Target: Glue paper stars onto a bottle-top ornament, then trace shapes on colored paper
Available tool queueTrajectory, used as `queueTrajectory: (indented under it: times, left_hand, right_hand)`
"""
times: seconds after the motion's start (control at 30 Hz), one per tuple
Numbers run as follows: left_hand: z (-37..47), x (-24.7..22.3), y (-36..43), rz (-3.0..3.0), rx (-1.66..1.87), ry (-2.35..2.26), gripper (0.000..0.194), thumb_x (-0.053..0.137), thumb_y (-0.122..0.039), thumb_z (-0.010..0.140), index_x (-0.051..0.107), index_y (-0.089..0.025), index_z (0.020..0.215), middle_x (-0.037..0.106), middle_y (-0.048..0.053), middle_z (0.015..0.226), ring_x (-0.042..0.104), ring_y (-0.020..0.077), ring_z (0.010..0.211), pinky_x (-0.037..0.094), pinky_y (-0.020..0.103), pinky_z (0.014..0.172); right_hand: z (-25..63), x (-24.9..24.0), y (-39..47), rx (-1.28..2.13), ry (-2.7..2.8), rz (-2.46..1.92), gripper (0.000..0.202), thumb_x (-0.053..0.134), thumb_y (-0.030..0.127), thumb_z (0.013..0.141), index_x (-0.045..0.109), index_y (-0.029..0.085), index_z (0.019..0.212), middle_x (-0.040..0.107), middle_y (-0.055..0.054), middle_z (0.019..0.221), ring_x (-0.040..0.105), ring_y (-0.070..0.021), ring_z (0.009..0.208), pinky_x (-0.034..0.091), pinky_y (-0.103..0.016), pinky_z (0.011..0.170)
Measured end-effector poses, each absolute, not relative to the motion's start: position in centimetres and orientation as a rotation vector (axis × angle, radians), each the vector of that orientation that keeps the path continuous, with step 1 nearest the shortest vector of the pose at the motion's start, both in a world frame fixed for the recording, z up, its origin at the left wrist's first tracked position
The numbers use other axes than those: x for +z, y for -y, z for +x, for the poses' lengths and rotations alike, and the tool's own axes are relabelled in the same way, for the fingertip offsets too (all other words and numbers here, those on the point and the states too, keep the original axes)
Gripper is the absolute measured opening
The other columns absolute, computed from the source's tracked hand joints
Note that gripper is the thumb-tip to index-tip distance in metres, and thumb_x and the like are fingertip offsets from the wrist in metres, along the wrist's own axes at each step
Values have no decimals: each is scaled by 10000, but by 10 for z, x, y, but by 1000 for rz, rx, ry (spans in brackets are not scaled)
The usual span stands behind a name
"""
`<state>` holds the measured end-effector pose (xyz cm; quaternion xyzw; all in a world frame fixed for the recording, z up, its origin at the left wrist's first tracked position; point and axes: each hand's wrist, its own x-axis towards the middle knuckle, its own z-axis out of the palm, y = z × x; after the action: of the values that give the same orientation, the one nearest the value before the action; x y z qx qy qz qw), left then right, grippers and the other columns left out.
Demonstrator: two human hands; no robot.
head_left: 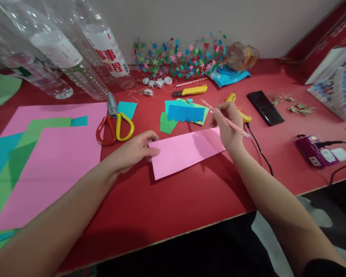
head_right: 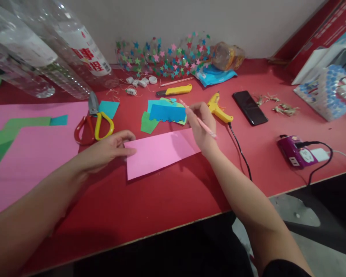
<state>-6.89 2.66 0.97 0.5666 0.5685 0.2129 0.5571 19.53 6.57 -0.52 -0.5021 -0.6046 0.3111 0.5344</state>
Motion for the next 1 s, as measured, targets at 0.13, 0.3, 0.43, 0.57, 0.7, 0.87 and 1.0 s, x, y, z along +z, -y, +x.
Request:
queueTrajectory:
  times: [0.13,0.3,0.43,0.57,0.7,0.87,1.0]
  left_hand:
    - [-49,3,-29,1359,435,-1362,228,611,-246,687,499,-180,875,552,-29,735,554,121,625,434,241,566]
    - [-39,0,-17,1761,528,-1475,398,594,-291,786,475,-178,1149,570,72,1120,620,212,942,509,363,806]
    - [-48,4,-2,2346,414,-1457,360,555,-298,862,530,-138,1183,503,124,1231,526,281,1163,436,446,1013]
    - [-45,-11,19,2694,256,-1256,304,419,-190,944,575,-63,1172,561,190,1256,542,304,1182,450,457,1018]
    - [-29,-27,37,2953,222,-1268,369,372,-66,912,524,38,1232,575,265,1244,561,333,1168,491,473,960]
    - [-26,-26,44,3077,240,-1252,360,394,-3,848,580,61,1150,658,252,1104,651,312,1033,547,425,889]
    - [-31,-23,47,3144,352,-1207,390,372,35,805,617,67,1107,661,268,1136,661,323,1057,563,397,880]
  right_hand:
    - [192,2,-61,843,1403,-1143,85,530,306,893,559,234,858,583,35,678,559,-98,588,470,-247,596]
    - [177,2,-48,1250,1442,-1063,107,553,252,837,587,210,929,646,22,752,607,-102,653,510,-260,641]
    - [165,1,-39,1372,1389,-1089,112,577,275,828,521,214,753,506,86,483,473,-74,421,404,-206,449]
    - [163,-10,-44,1521,1318,-1052,122,539,313,836,574,198,821,619,36,593,572,-100,512,482,-240,527]
    - [158,-20,-46,1491,1356,-1179,202,615,352,809,528,195,715,538,64,470,486,-78,420,409,-213,464]
    - [145,-19,-35,1519,1637,-1137,91,596,275,800,583,189,823,627,21,679,582,-105,618,454,-234,590]
    - [142,-21,-32,1397,1733,-1175,29,575,191,752,548,186,760,570,33,664,519,-88,589,399,-214,544]
